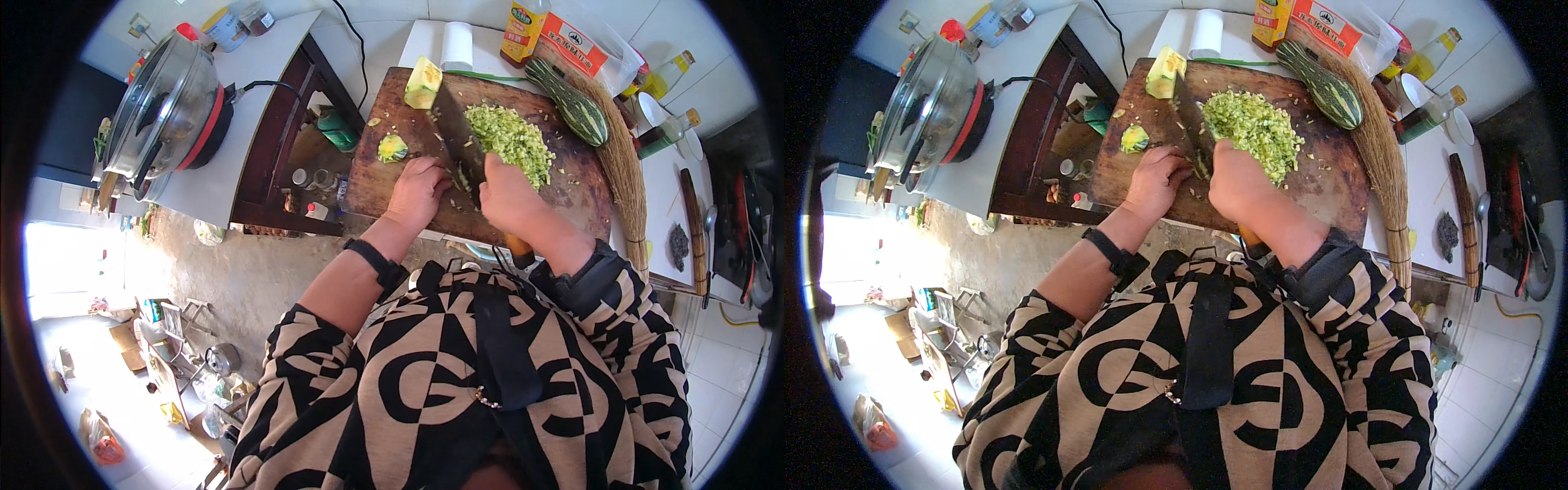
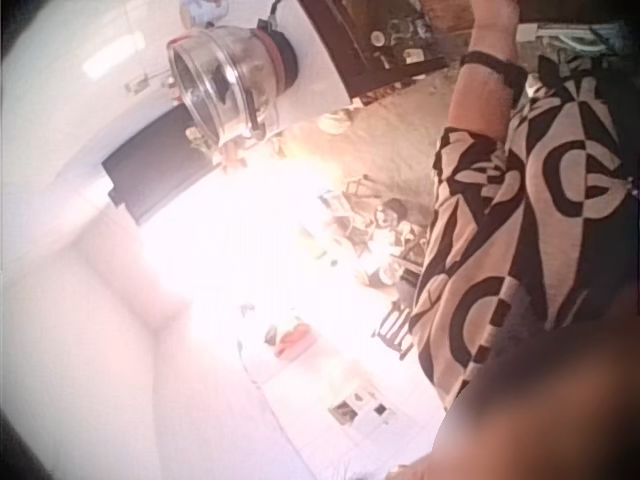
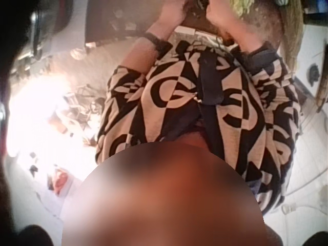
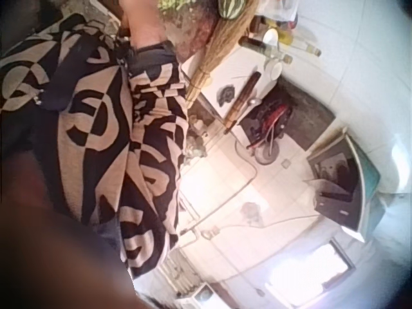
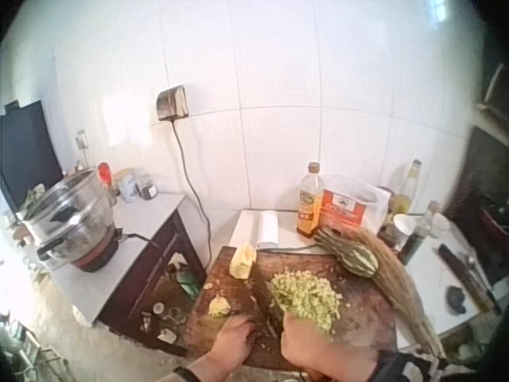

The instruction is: The person uses a cleaver to finely chop a green-striped squash on a wooden cutting board. They repeatedly slice the squash into small pieces and gather the chopped pile on the board.

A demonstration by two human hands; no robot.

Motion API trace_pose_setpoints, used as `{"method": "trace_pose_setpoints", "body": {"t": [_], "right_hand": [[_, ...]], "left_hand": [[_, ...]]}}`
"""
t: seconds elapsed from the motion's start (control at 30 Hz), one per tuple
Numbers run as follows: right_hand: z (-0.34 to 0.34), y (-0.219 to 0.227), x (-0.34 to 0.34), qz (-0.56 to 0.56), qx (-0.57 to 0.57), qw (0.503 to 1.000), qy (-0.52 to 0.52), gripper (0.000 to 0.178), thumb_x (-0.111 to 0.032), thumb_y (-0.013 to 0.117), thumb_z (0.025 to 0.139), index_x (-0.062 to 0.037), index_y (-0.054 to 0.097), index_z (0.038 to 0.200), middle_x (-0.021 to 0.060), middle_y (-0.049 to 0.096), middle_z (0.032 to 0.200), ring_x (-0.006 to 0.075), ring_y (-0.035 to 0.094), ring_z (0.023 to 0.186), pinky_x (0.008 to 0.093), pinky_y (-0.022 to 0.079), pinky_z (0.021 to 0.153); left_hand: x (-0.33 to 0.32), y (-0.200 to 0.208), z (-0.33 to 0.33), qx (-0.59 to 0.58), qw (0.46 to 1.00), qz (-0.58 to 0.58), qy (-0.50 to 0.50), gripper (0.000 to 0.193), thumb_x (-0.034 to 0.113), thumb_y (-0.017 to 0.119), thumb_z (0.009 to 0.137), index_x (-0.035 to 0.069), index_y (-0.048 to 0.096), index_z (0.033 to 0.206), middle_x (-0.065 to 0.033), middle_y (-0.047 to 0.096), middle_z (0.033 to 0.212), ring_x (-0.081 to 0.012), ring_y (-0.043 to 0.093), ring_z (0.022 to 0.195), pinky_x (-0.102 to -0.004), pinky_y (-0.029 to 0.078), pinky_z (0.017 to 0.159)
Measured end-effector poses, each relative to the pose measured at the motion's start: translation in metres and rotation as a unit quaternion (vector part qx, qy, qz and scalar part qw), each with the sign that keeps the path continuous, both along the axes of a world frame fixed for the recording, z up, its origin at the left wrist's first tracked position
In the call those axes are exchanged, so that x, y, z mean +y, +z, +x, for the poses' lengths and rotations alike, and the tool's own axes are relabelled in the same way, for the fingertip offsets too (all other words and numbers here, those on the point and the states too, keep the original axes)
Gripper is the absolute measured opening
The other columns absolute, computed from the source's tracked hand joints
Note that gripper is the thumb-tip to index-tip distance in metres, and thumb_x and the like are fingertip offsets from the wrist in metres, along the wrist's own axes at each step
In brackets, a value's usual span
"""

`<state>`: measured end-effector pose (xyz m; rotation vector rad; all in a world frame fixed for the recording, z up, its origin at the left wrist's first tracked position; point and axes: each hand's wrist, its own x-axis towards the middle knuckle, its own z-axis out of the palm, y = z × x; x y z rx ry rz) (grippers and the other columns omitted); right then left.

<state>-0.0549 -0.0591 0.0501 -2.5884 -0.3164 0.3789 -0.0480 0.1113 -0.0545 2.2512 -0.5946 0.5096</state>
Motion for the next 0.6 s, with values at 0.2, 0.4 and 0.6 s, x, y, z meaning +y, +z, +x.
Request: {"method": "trace_pose_setpoints", "body": {"t": [0.2,0.4,0.6], "right_hand": [[-0.001,0.009,-0.016,0.004,-0.06,0.997,0.05,0.022,-0.002,0.052,0.078,0.0084,0.043,0.096,0.0308,0.061,0.078,0.0454,0.061,0.079,0.0492,0.05,0.072],[-0.011,0.016,-0.015,-0.063,-0.024,0.994,0.081,0.028,0.0,0.054,0.075,0.0089,0.043,0.099,0.0278,0.062,0.077,0.0429,0.063,0.075,0.048,0.051,0.069],[-0.022,0.016,-0.013,-0.082,-0.033,0.987,0.132,0.028,0.0,0.053,0.075,0.0066,0.041,0.1,0.0269,0.061,0.073,0.0429,0.062,0.072,0.0494,0.05,0.065]], "left_hand": [[0.0,0.003,0.003,0.026,1.0,-0.005,-0.007,0.02,0.007,0.072,0.069,0.003,0.065,0.088,-0.0105,0.061,0.097,-0.032,0.057,0.094,-0.0382,0.048,0.081],[0.011,0.007,-0.012,0.001,1.0,0.001,0.028,0.017,0.007,0.071,0.071,0.003,0.064,0.086,-0.0107,0.061,0.1,-0.0326,0.056,0.096,-0.0388,0.048,0.082],[0.01,0.001,-0.011,0.012,1.0,0.006,0.026,0.013,0.004,0.069,0.073,0.003,0.064,0.085,-0.0114,0.061,0.095,-0.0325,0.058,0.09,-0.0377,0.049,0.077]]}}
